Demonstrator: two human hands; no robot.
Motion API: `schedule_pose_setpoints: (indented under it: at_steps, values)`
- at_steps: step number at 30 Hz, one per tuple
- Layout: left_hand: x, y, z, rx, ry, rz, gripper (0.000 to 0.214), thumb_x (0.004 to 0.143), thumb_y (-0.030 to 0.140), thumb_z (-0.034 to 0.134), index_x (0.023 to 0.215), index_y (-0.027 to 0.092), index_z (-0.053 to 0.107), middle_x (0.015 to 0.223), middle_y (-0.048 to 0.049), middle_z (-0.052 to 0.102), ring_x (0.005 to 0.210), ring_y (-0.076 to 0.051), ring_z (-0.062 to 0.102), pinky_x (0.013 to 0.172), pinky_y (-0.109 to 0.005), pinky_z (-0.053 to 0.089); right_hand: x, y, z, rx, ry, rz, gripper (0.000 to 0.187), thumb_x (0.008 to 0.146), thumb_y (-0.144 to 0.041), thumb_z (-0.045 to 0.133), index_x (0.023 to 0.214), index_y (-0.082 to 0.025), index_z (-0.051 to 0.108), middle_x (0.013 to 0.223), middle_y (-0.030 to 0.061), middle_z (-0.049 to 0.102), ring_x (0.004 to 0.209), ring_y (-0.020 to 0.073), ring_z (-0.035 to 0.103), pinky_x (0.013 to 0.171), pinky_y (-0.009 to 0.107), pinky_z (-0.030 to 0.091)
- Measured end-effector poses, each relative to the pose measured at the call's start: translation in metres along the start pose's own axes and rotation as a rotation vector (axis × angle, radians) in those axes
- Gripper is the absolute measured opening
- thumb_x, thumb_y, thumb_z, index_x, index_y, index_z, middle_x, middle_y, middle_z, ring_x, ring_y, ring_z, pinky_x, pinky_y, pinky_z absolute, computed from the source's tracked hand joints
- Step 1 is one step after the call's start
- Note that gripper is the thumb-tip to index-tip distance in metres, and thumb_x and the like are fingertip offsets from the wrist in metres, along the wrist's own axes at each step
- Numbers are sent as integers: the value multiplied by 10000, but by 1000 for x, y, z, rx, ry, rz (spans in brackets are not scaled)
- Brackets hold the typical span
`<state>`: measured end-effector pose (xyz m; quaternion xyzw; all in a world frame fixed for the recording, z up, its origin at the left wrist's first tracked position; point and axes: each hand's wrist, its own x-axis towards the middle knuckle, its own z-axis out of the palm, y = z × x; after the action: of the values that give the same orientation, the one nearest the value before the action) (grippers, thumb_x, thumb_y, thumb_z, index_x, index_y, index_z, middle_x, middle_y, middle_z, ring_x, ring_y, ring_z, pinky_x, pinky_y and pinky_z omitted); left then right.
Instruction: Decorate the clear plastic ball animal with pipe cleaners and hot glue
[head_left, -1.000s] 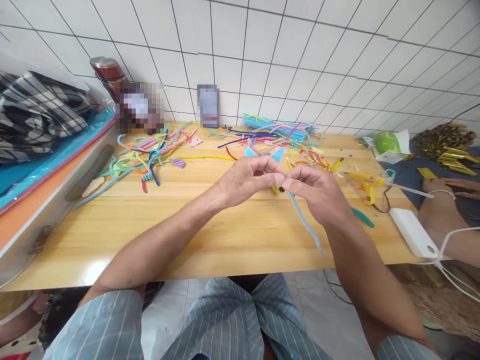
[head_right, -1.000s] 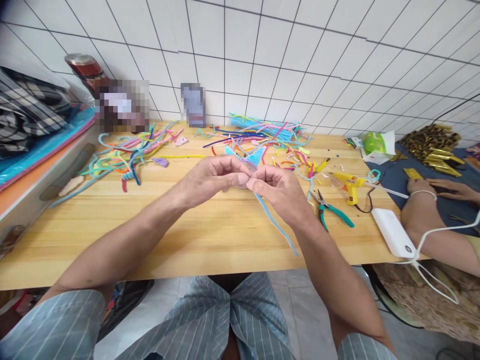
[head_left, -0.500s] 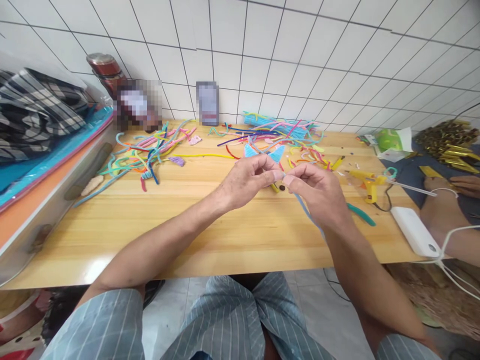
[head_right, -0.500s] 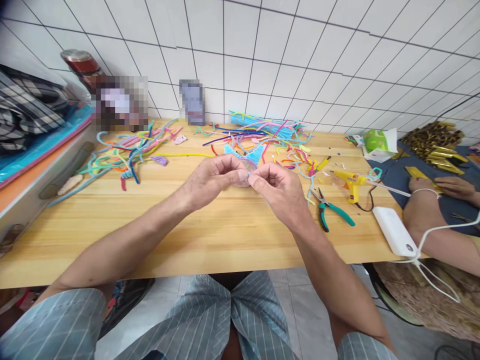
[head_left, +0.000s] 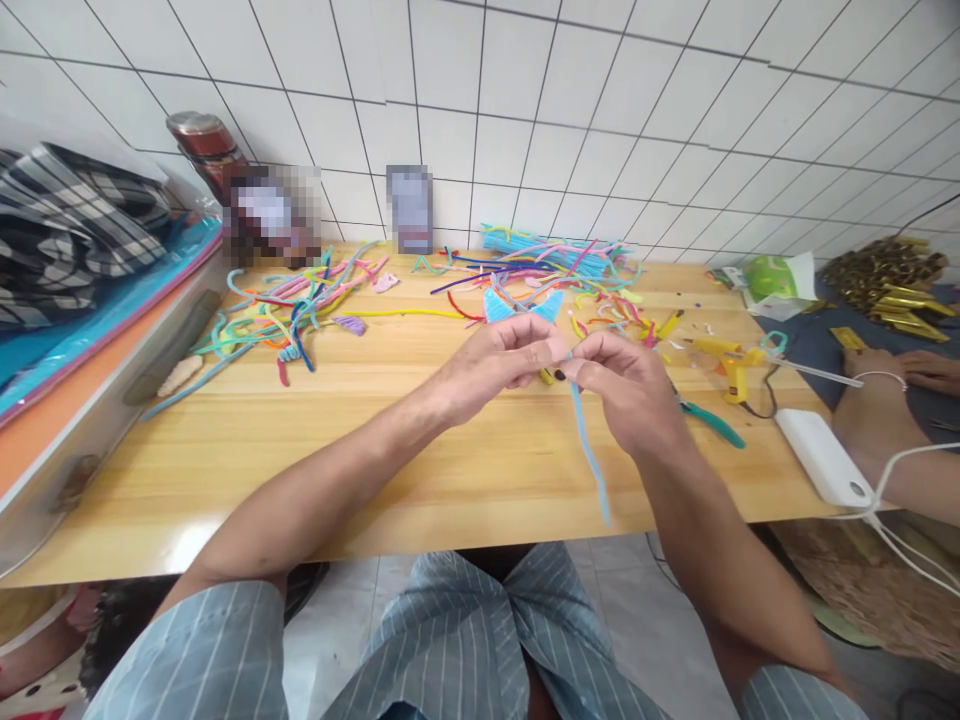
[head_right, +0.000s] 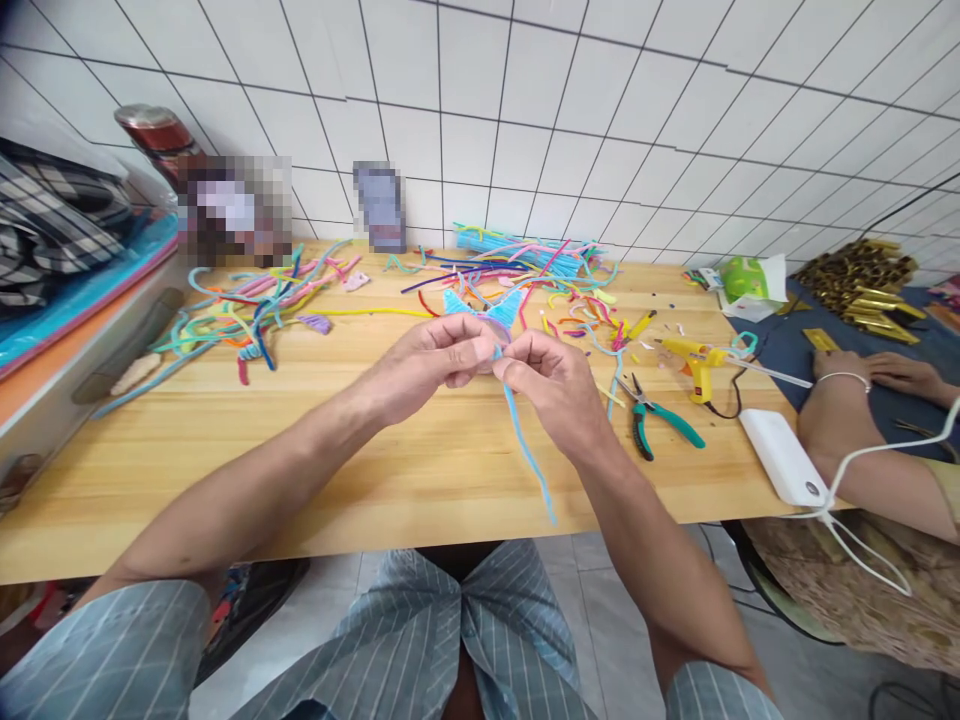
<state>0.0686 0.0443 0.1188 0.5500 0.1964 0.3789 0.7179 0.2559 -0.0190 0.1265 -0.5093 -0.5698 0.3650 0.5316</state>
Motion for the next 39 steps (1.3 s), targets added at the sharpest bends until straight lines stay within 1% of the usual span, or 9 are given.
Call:
schedule_pose_setpoints:
  at_steps: [3,8,13,16,22,26,30,35,39]
  values:
    - [1,6,-4,108,-27,42,544,755,624,1060,808,183,747,784,12,701,644,-82,491,592,-249,356,-1,-3,-4,-22,-41,22,165,767,-347,832,731,-248,706,683,-31,617,655,136,500,608,294,420]
    - [-4,3,4,95,91,53,502,735,576,1071,780,190,753,780,1,708,673,-99,514,600,-260,339,-3,-2,0,-27,1,-8,174,785,-368,852,755,-248,729,684,-34,641,644,133,519,604,288,432]
    - [-12,-16,25,-141,291,52,490,751,546,1066,827,191,736,688,56,568,573,-65,334,546,-254,254,-5,7,15,17,104,-81,215,827,-372,898,745,-251,740,681,-37,658,647,137,567,640,297,509]
    - [-14,-27,31,-267,355,-1,450,808,520,1033,856,197,723,686,66,534,550,-62,333,535,-238,262,-5,13,22,56,153,-98,262,813,-412,945,748,-251,749,699,-28,692,666,147,605,664,306,545]
    - [-2,-13,8,-4,160,82,528,839,669,989,856,181,788,698,28,610,602,-92,452,570,-241,345,0,7,5,-3,78,-24,189,786,-370,900,738,-245,766,699,-20,712,650,139,584,629,296,489]
    - [1,5,-8,289,12,135,407,846,527,1026,836,177,820,873,-46,770,752,-144,616,690,-275,454,0,1,-8,-133,1,-35,205,812,-377,889,739,-236,760,687,-21,693,635,133,549,603,300,430]
    - [-1,9,-9,445,71,215,280,860,365,1022,750,195,829,811,-38,727,769,-153,606,717,-281,449,-2,0,-13,-253,-36,-65,244,888,-417,894,779,-235,773,683,-21,683,618,131,520,589,311,384]
    - [-6,-8,6,227,195,196,405,827,551,1022,776,205,818,818,-35,741,745,-149,578,706,-291,463,-9,3,-5,-219,60,-109,300,919,-483,902,789,-247,770,701,-16,697,647,149,556,626,323,434]
    - [-12,-29,24,-111,310,62,501,741,611,1050,830,209,765,721,33,620,608,-87,397,572,-258,332,-13,10,12,-118,174,-94,292,894,-486,913,788,-254,771,740,-11,716,682,158,602,683,331,519]
